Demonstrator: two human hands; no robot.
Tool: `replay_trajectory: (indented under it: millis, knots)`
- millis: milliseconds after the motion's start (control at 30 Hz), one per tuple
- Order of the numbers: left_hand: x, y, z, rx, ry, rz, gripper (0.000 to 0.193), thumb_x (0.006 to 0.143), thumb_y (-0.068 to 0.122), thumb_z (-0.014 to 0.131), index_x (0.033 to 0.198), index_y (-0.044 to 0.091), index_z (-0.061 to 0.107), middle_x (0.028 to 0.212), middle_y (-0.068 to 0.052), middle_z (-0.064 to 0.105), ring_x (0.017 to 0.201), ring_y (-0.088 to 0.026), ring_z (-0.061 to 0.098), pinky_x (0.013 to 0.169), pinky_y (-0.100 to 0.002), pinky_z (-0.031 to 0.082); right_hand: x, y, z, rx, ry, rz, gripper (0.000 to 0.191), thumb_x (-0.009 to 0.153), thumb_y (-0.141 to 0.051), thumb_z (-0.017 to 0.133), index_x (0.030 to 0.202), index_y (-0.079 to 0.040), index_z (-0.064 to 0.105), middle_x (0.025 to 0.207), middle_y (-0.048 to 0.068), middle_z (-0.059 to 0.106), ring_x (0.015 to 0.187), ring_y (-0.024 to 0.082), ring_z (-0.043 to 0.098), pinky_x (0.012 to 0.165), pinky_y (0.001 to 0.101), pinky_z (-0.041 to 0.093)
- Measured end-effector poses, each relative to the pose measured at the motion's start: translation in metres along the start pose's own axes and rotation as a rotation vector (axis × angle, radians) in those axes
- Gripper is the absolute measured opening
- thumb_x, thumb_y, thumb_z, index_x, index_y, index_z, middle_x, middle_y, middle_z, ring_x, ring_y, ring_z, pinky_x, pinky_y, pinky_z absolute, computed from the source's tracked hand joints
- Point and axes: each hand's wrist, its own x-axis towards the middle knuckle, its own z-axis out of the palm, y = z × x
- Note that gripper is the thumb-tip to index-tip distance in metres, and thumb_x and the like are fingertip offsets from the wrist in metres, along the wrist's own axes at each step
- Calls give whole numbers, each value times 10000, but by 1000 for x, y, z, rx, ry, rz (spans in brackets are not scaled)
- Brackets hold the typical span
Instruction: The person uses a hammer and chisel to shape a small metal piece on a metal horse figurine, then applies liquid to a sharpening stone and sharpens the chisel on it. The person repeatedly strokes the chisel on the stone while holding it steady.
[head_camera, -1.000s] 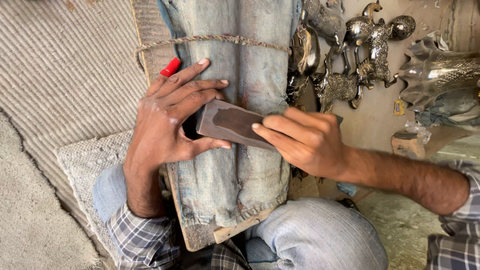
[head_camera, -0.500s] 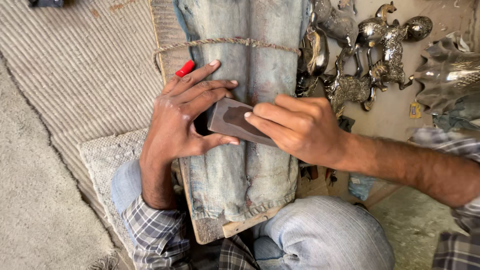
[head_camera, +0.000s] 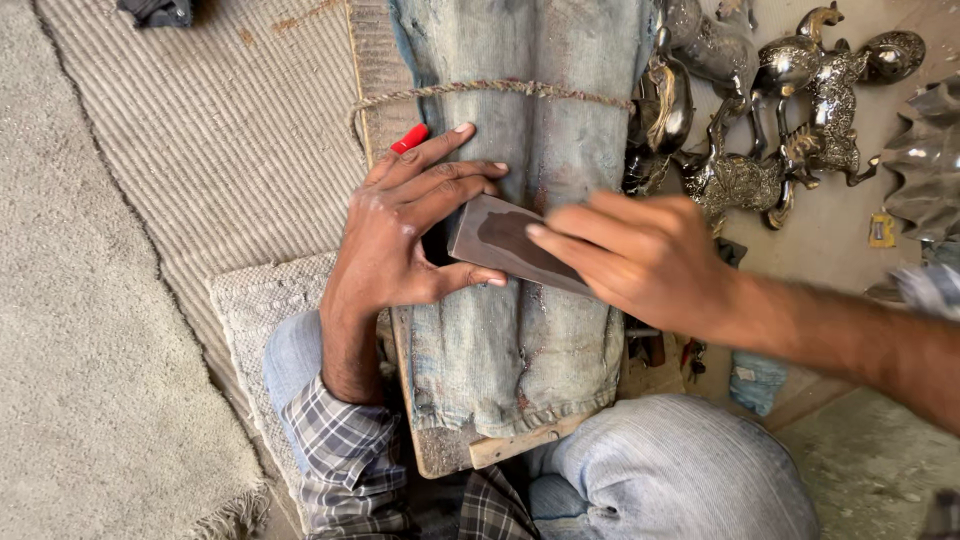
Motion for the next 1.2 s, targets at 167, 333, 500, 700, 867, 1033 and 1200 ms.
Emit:
replay_trajectory:
  millis: [167,333,500,700,867,1033,1200]
  knots:
    - [1,0,2,-25,9,-32,761,625,703,870,1124,137,772,1297,39,736,1446,-273,523,1190,-550,402,-51,-22,-47,80,-115,244,203,824,-12,801,1015,-80,803,907,30,753,628,103,612,446,271,514]
    - [2,1,0,1,12,-1,766,622,702,873,1124,131,774,1289,29,741,1442,-274,528,1213,-571,383,-6,0,-10,-3,-14,9,250,812,-31,813,1059,-64,824,957,45,777,664,117,648,436,258,525]
    - [2,1,1,13,4,6,773,580,714,862,1091,140,778,1268,35,746,1425,-266,532,1226,-580,367,-3,-8,-29,9,-61,69,243,825,-36,804,1065,-77,806,983,47,775,723,134,675,493,252,562]
    - [1,-1,3,-8,16,-8,773,591,699,876,1107,133,775,1259,30,747,1424,-295,526,1197,-576,383,-36,-19,-40,-13,-99,134,219,819,-25,814,1029,-86,821,938,45,780,662,125,655,430,255,525]
    - [1,1,-2,-13,-10,-10,793,622,689,877,1160,117,764,1290,24,742,1448,-298,514,1208,-574,373,9,7,9,-32,5,-37,142,905,-89,814,1046,-70,807,959,33,760,718,133,669,477,248,550]
    - [3,3,-2,-25,-2,-26,773,616,683,884,1138,126,766,1281,34,743,1446,-293,510,1224,-608,339,-33,-19,-42,38,-111,166,170,825,-40,810,990,-74,828,912,74,768,590,119,621,395,261,503]
    - [3,4,-1,12,8,-4,776,584,683,892,1115,132,768,1266,37,742,1439,-296,501,1232,-642,285,-28,-15,-28,-5,-35,95,196,821,-27,820,1003,-101,829,923,36,773,608,120,624,401,251,498]
